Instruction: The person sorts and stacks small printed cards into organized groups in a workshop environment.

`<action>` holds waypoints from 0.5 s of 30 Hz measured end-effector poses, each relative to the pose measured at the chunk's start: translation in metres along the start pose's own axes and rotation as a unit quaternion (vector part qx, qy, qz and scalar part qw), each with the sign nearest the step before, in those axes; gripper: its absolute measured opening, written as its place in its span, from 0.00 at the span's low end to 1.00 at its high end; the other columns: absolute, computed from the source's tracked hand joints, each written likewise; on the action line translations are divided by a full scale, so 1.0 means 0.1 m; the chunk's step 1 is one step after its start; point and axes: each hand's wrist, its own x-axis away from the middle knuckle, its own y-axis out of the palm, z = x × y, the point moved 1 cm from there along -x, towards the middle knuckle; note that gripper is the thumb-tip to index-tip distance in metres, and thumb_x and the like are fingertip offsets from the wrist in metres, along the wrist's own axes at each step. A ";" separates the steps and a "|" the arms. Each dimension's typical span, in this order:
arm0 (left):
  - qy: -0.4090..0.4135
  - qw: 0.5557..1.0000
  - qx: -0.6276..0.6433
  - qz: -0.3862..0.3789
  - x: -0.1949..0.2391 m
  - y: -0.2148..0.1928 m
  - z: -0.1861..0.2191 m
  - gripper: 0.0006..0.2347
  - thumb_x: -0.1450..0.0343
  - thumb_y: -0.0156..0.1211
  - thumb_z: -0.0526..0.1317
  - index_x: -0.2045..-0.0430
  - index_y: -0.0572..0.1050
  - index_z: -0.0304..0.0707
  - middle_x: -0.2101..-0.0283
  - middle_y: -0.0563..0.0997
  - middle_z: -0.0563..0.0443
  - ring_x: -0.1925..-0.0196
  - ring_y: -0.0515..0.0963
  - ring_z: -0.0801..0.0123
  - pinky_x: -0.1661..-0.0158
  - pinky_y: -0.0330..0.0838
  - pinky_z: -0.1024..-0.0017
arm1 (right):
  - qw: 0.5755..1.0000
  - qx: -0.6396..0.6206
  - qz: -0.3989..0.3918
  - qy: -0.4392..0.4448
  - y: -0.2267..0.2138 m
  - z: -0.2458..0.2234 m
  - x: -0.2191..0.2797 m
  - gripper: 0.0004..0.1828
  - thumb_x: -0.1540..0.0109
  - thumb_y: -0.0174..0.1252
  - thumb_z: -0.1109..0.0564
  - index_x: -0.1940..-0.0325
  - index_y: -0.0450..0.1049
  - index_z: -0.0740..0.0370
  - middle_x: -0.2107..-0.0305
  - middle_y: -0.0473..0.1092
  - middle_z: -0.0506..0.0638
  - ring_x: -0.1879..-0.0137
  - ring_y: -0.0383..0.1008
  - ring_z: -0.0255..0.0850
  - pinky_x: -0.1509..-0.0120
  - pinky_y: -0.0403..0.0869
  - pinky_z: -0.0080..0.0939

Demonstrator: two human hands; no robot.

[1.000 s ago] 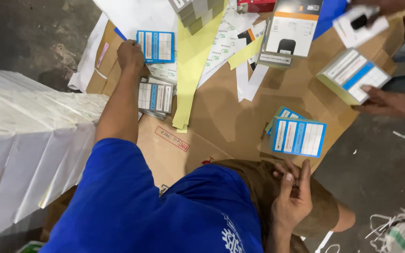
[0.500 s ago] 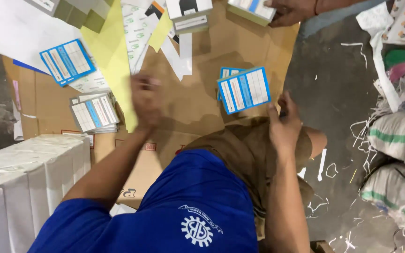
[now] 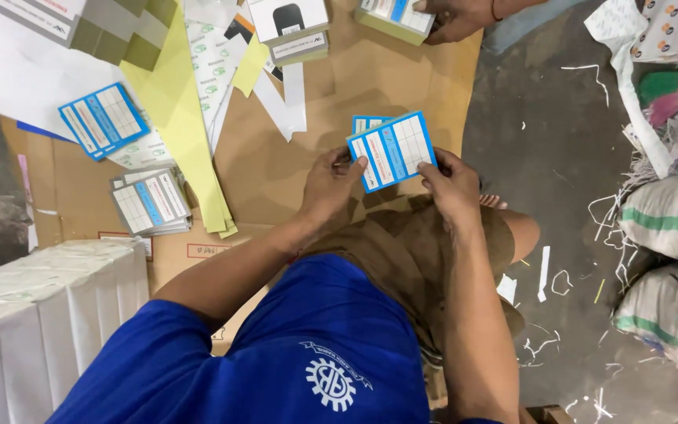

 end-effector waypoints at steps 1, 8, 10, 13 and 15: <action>0.002 1.000 0.006 -0.014 -0.01 0.00 -0.01 0.23 0.29 0.65 0.47 0.47 0.75 0.24 0.58 0.85 0.47 0.61 0.80 0.74 0.56 0.76 0.75 | 1.000 -0.001 -0.001 -0.006 0.00 0.01 -0.01 0.21 0.38 0.62 0.60 0.42 0.77 0.69 0.65 0.76 0.46 0.66 0.71 0.29 0.61 0.72 0.28; -0.038 0.999 0.037 -0.001 -0.02 0.01 -0.01 0.19 0.29 0.66 0.44 0.51 0.78 0.25 0.63 0.83 0.48 0.63 0.78 0.74 0.61 0.76 0.75 | 0.999 0.009 0.026 -0.043 0.04 -0.03 0.05 0.22 0.40 0.64 0.62 0.43 0.76 0.72 0.61 0.78 0.50 0.59 0.76 0.32 0.53 0.74 0.31; -0.044 0.997 0.071 0.005 -0.05 -0.02 -0.13 0.19 0.29 0.66 0.42 0.49 0.76 0.26 0.62 0.82 0.49 0.62 0.79 0.74 0.62 0.76 0.74 | 0.999 0.000 0.024 -0.045 0.07 -0.09 0.15 0.23 0.40 0.65 0.62 0.42 0.75 0.72 0.58 0.78 0.51 0.56 0.77 0.33 0.50 0.75 0.31; -0.026 0.992 0.126 -0.002 -0.03 -0.18 -0.19 0.18 0.30 0.67 0.39 0.48 0.75 0.26 0.60 0.82 0.49 0.59 0.79 0.74 0.59 0.76 0.74 | 0.999 0.002 0.020 -0.040 0.13 -0.18 0.37 0.24 0.41 0.66 0.61 0.41 0.74 0.72 0.56 0.78 0.52 0.53 0.78 0.34 0.47 0.76 0.33; 0.000 0.989 0.148 -0.014 0.01 -0.41 -0.10 0.18 0.30 0.68 0.37 0.48 0.76 0.26 0.59 0.82 0.48 0.57 0.80 0.73 0.55 0.77 0.74 | 0.999 0.012 0.017 -0.035 0.22 -0.20 0.53 0.25 0.41 0.66 0.61 0.41 0.74 0.72 0.55 0.78 0.52 0.53 0.78 0.35 0.46 0.76 0.33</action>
